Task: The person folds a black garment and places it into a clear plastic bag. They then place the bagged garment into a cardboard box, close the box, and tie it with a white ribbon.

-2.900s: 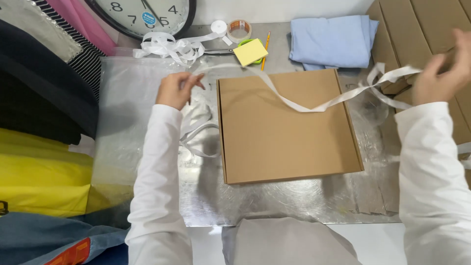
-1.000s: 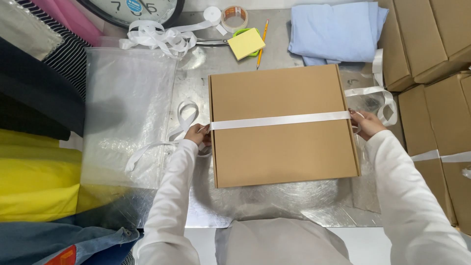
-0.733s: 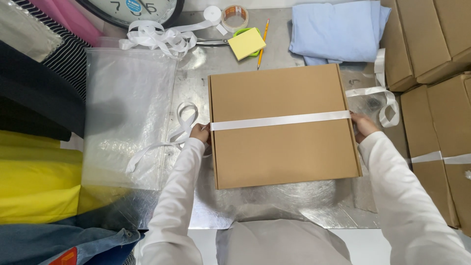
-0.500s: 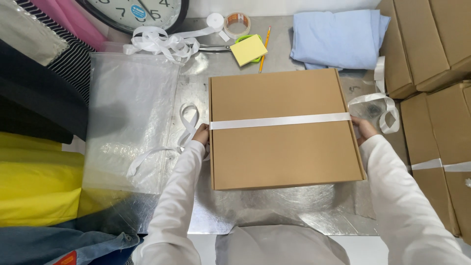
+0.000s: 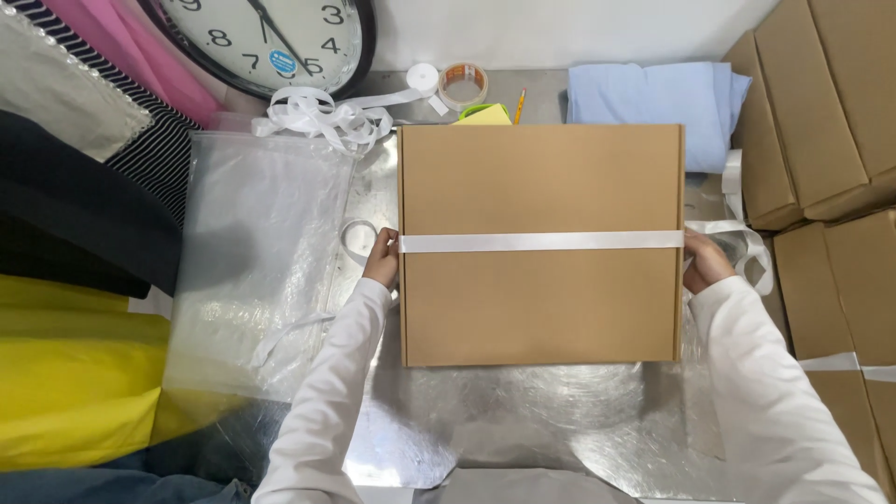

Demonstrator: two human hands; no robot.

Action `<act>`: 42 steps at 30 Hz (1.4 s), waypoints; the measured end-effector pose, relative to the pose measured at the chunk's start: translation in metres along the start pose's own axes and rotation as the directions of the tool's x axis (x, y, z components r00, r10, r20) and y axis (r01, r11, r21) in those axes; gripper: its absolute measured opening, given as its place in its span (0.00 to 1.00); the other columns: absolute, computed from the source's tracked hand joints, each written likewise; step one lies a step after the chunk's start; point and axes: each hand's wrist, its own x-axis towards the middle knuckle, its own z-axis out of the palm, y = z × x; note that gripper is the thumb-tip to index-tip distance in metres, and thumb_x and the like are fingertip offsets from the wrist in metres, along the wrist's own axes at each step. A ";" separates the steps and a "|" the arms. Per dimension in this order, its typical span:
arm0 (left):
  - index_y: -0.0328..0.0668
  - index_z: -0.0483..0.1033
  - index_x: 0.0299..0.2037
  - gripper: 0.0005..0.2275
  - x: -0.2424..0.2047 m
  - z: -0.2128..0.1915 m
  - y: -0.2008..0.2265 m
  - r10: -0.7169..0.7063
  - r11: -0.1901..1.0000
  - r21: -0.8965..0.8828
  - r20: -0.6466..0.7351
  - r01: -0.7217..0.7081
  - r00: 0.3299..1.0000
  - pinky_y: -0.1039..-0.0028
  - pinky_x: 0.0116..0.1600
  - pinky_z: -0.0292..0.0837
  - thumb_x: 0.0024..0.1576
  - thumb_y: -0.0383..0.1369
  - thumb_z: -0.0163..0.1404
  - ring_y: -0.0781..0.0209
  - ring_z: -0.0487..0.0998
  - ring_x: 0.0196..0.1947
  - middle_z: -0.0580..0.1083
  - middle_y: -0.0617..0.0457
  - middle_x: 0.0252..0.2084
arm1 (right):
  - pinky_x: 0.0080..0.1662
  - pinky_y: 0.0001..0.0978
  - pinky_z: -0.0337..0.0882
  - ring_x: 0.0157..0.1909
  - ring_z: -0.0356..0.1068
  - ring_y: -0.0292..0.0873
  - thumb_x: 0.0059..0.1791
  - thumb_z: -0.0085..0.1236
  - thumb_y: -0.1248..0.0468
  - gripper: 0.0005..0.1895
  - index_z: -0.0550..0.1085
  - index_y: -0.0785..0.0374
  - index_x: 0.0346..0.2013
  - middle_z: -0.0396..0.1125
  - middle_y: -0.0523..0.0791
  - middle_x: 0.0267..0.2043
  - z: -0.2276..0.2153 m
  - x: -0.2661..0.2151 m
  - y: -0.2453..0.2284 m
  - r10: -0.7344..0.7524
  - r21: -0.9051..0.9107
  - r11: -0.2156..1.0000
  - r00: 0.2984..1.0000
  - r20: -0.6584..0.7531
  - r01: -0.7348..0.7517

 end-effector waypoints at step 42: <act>0.52 0.51 0.82 0.26 -0.202 0.005 0.157 -0.114 0.912 -0.397 -0.011 0.100 0.993 0.54 0.83 0.46 0.74 0.41 0.41 0.35 0.40 0.84 0.28 0.32 0.85 | 0.58 0.40 0.66 0.55 0.63 0.43 0.58 0.53 0.56 0.14 0.68 0.55 0.56 0.65 0.45 0.51 0.018 -0.169 -0.036 -0.251 -0.457 0.857 0.967 0.036 0.239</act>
